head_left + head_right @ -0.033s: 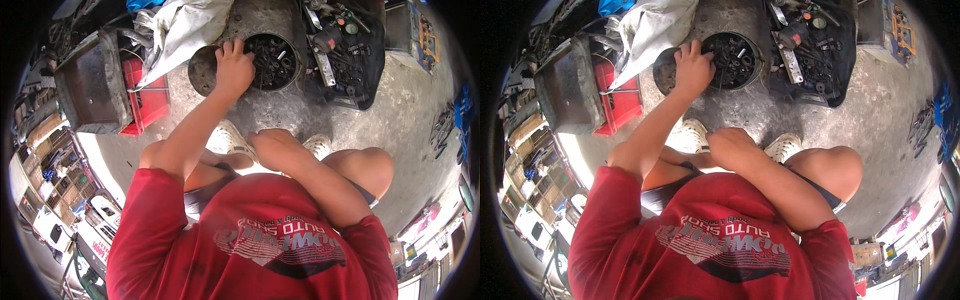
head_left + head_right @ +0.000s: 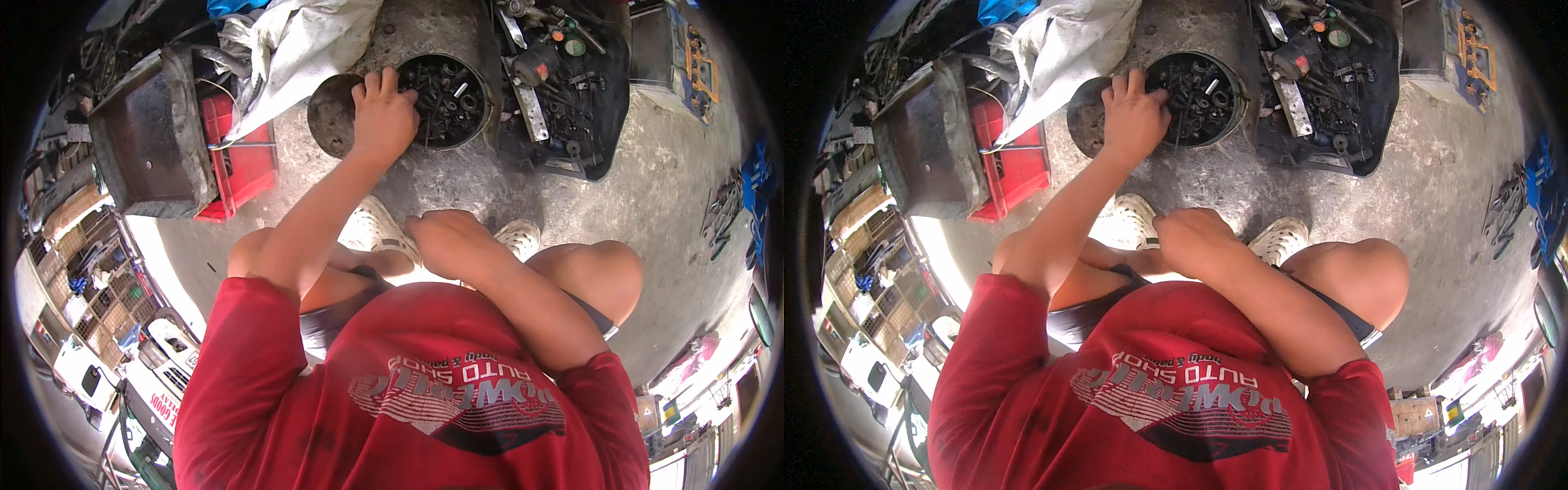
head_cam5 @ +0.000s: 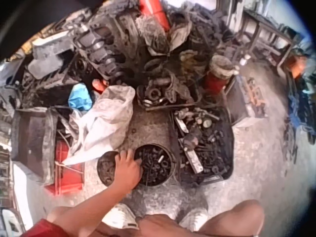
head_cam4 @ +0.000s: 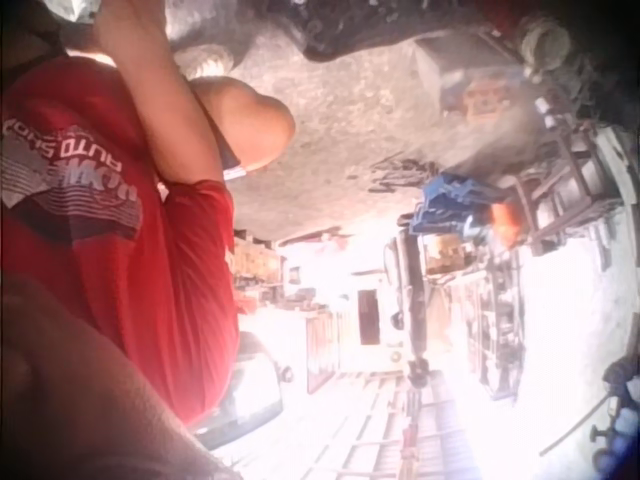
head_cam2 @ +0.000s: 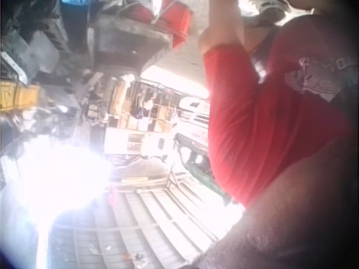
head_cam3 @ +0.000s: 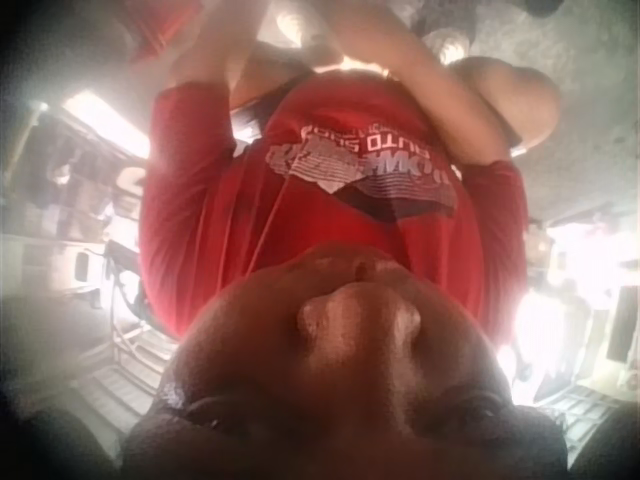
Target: The person uses a power drill to remove bolts from a vehicle's rear door hinge and detaches a plastic interior panel. They then walk to a bucket of parts on the floor and rummage through it to find a specific component.
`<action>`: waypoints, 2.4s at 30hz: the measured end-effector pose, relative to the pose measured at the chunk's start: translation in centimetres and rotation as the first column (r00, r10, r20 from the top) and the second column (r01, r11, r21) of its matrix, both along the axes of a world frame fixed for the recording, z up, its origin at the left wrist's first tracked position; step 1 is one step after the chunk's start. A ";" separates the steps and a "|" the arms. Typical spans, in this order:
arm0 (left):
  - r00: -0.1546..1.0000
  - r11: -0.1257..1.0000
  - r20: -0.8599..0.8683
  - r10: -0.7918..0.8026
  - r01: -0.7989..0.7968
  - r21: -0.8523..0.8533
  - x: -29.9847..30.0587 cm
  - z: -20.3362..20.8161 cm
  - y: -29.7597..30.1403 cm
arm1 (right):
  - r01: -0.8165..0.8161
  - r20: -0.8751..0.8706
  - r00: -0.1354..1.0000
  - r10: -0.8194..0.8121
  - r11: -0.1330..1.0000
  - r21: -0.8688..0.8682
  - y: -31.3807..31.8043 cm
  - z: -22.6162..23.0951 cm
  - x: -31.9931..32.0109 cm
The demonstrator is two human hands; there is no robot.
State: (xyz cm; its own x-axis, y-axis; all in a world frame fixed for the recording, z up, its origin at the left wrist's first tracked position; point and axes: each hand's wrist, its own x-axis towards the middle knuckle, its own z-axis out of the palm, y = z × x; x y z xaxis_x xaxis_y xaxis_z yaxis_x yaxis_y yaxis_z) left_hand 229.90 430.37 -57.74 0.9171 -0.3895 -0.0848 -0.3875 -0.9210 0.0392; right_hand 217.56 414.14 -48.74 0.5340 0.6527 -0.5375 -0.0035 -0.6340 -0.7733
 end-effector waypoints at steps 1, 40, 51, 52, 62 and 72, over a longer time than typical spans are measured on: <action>0.998 0.999 -0.041 0.042 -0.043 -0.005 -1.0 0.7 -0.1 | -0.018 -0.014 1.000 0.018 1.000 -0.009 0.0 0.2 0.2; 0.932 0.940 -0.129 0.340 -0.342 0.007 -0.3 -2.1 -2.6 | -0.081 0.014 0.997 0.081 0.997 -0.020 0.2 0.1 1.5; 0.960 0.958 -0.196 0.201 -0.235 -0.166 -5.1 1.6 -2.6 | -0.086 0.005 0.996 0.086 0.995 -0.046 0.2 0.1 1.5; 0.964 0.956 -0.199 0.178 -0.217 -0.195 -6.0 1.8 -3.2 | -0.116 -0.023 0.993 0.115 0.991 -0.064 0.3 0.4 1.7; 0.960 0.935 -0.221 0.170 -0.228 -0.273 -6.8 1.1 -2.6 | -0.085 -0.008 0.996 0.084 0.996 -0.025 0.1 0.0 0.9; 0.969 0.969 -0.067 0.238 -0.241 -0.048 -1.1 0.3 -0.9 | -0.090 0.027 0.995 0.091 0.995 -0.036 0.1 -0.1 0.9</action>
